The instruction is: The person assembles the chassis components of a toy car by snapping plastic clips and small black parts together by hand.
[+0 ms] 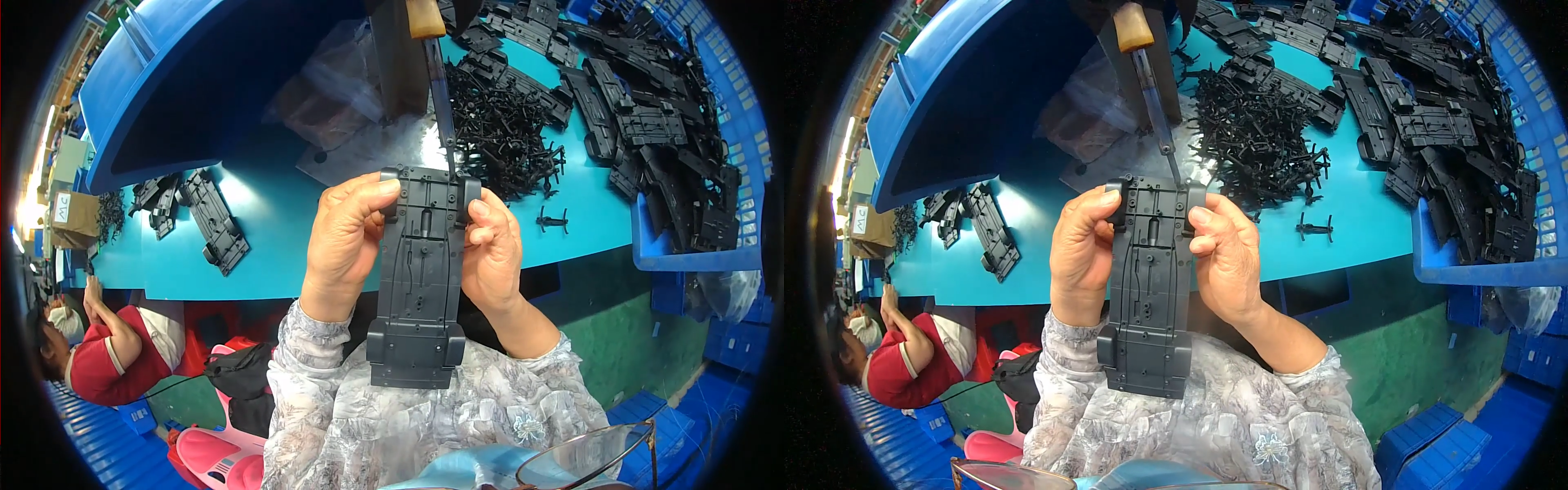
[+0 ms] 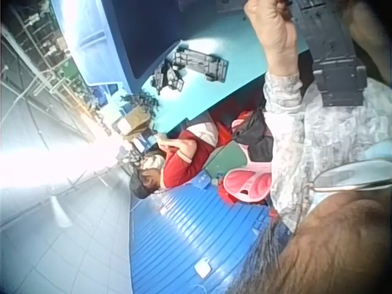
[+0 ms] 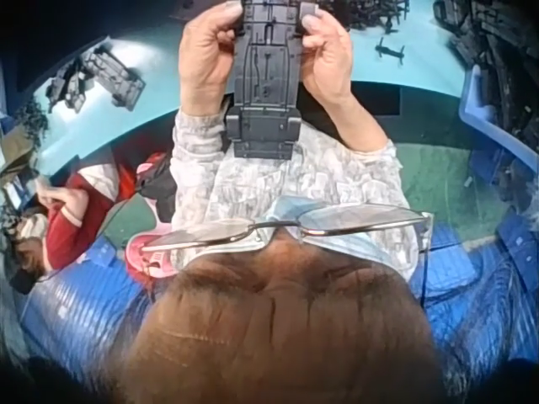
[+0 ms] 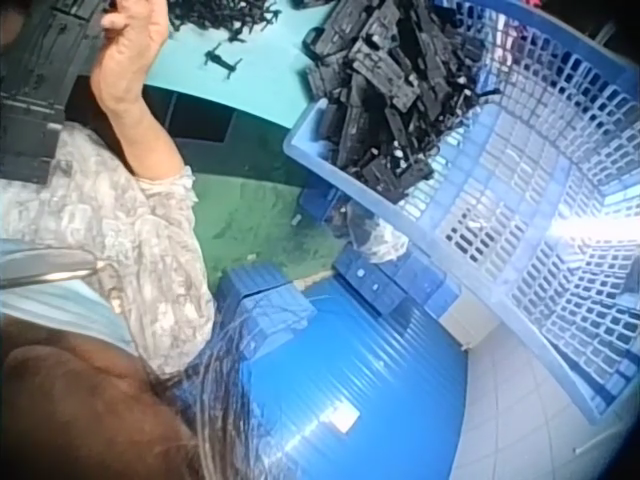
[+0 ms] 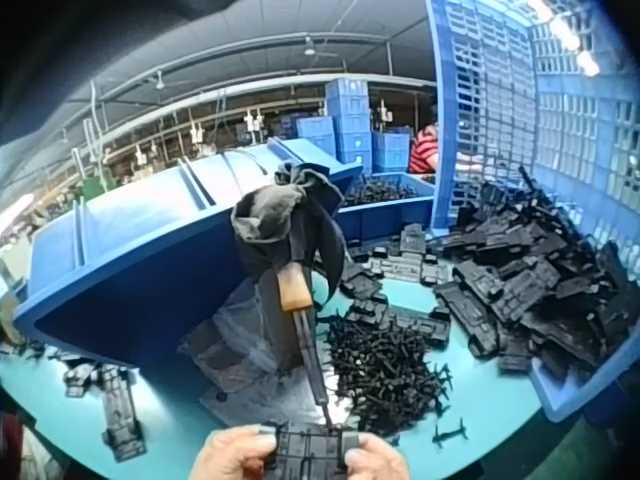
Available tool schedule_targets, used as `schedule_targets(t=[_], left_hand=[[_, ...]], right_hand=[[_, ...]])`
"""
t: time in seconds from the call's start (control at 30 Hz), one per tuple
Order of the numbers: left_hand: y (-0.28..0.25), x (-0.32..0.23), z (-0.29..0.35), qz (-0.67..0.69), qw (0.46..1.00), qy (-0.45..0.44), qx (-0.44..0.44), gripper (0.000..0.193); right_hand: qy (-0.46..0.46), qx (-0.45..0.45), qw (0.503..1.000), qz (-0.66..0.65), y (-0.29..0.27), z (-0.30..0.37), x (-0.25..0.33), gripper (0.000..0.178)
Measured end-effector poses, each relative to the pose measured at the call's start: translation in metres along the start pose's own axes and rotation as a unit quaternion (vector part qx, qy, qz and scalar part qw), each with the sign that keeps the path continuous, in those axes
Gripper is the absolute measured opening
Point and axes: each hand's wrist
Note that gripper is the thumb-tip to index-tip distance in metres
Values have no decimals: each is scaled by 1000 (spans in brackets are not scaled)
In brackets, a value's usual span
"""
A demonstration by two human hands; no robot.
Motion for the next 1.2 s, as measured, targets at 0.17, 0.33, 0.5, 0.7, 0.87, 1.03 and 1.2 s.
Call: schedule_targets(t=[0.17, 0.33, 0.5, 0.7, 0.87, 1.03, 1.2], left_hand=[[-2, 1, -4, -4, 1000, -6, 3, 16], [0, 1, -6, 12, 1000, -5, -7, 16], [-6, 4, -17, 36, 999, -18, -4, 14], [-8, 4, -28, 80, 996, -45, -8, 11], [-15, 4, -37, 149, 986, -72, -2, 12], [-20, 4, -42, 163, 984, -71, -8, 12], [-16, 1, -42, 178, 980, -87, 7, 12]], right_hand=[[8, -4, 1000, 3, -4, -4, 1, 24], [45, 4, 999, 2, -5, -8, 8, 23], [76, 1, 997, -19, -7, -19, 14, 16], [72, -2, 997, -17, -8, -26, 17, 13], [71, 5, 997, -23, -6, -32, 17, 12], [66, -21, 997, -33, -5, -34, 15, 17], [65, -24, 997, -25, -2, -37, 17, 20]])
Point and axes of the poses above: each hand's wrist, its own z-axis away from the middle knuckle, its own y-axis out of the palm, x = y × z, and after that the axes turned 12 degrees about -y, right-handed
